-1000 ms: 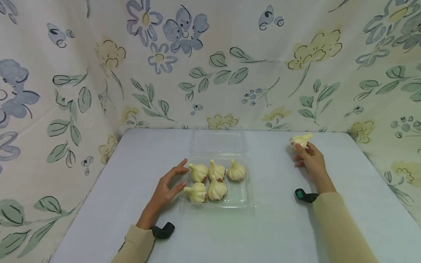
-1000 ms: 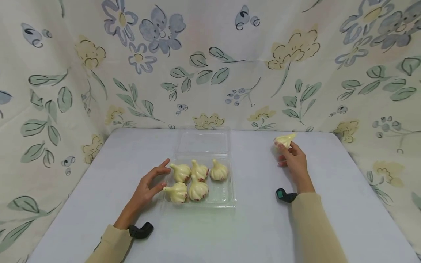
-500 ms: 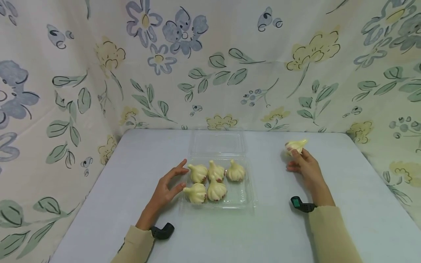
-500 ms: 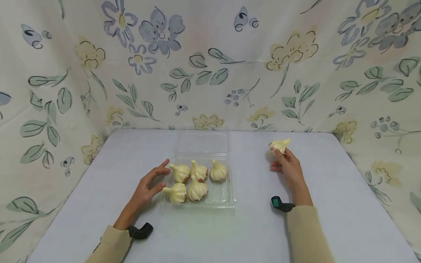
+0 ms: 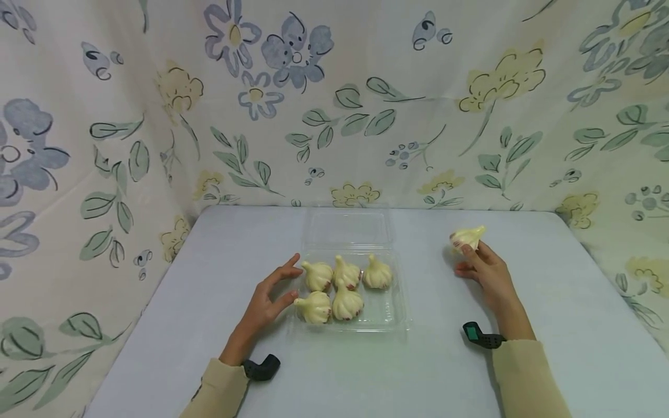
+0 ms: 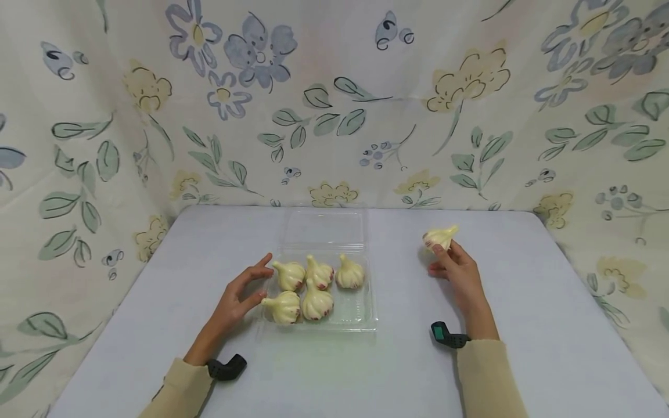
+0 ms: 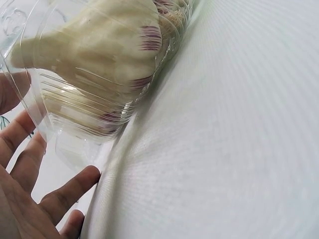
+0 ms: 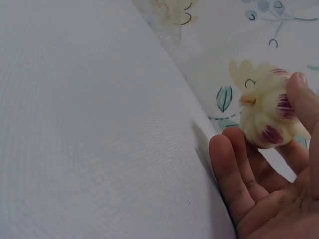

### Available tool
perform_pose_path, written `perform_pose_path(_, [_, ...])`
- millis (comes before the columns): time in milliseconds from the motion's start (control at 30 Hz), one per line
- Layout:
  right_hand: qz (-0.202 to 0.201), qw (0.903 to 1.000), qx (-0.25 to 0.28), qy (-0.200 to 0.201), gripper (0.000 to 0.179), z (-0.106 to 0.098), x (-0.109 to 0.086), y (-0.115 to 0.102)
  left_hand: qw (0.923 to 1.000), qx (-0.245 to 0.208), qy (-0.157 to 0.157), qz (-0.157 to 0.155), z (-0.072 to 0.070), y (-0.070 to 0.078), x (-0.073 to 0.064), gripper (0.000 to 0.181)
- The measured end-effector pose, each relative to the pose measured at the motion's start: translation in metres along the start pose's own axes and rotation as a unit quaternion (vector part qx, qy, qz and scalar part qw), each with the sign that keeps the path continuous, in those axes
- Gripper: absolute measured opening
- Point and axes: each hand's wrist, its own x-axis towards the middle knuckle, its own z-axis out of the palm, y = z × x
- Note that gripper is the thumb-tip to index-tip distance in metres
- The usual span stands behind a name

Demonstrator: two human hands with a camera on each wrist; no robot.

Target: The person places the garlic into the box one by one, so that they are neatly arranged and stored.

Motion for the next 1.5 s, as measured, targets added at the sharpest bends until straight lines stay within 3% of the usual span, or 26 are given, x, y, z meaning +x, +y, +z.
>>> perform_pose_path(333, [-0.006,0.9993,0.032,0.020,0.066,0.003,-0.005,-0.002,1.0000,-0.001,0.002,0.006,0.001,0.000,-0.001,0.037])
perform_pose_path(533, [-0.016,0.9990,-0.033,0.025,0.061,0.009,-0.007,-0.007,1.0000,0.000,0.000,-0.004,0.000,0.003,0.000,0.038])
perform_pose_path(733, [-0.049,0.9921,-0.115,0.009,0.059,0.023,-0.011,-0.021,1.0000,0.003,0.000,-0.007,0.000,0.003,0.000,0.038])
perform_pose_path(1033, [-0.118,0.9818,-0.144,-0.038,0.052,0.045,-0.021,-0.042,1.0000,0.004,0.001,0.006,0.000,0.000,-0.001,0.036])
perform_pose_path(1500, [-0.133,0.9597,-0.229,-0.095,0.059,0.071,-0.031,-0.057,0.9998,-0.001,-0.004,-0.019,0.000,0.004,-0.001,0.039])
